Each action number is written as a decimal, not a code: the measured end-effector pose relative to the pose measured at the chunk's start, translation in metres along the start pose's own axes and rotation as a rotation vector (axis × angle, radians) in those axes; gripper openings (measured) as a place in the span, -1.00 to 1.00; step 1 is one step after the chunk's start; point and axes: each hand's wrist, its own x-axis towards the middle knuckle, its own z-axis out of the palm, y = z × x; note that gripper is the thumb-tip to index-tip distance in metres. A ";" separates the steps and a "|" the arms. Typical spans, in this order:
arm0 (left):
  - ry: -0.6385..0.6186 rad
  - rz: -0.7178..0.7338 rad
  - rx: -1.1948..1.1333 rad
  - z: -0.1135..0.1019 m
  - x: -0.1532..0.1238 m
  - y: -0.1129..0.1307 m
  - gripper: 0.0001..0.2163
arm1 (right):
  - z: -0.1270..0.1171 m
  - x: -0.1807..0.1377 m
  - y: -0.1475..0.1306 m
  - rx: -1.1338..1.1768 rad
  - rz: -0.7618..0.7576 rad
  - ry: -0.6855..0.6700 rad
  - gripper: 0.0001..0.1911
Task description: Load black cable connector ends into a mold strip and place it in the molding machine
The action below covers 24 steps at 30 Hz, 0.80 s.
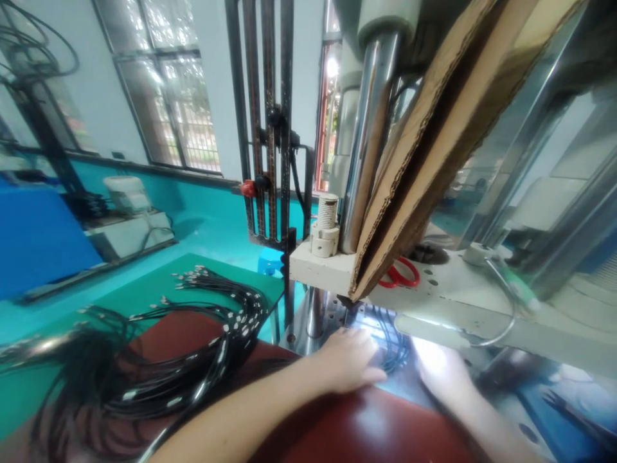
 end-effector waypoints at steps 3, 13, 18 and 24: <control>0.089 0.099 -0.066 -0.002 0.027 -0.002 -0.55 | 0.001 -0.004 -0.015 -0.048 -0.004 -0.029 -0.67; -0.012 0.184 0.032 0.023 0.047 -0.048 -0.61 | 0.005 -0.007 0.011 -0.075 -0.081 -0.058 -0.63; 0.069 0.214 0.113 0.036 0.041 -0.054 -0.55 | 0.008 -0.010 0.014 -0.072 -0.109 -0.063 -0.63; 0.110 0.288 0.183 0.022 0.053 -0.028 -0.53 | 0.000 -0.007 0.009 -0.053 -0.130 -0.063 -0.61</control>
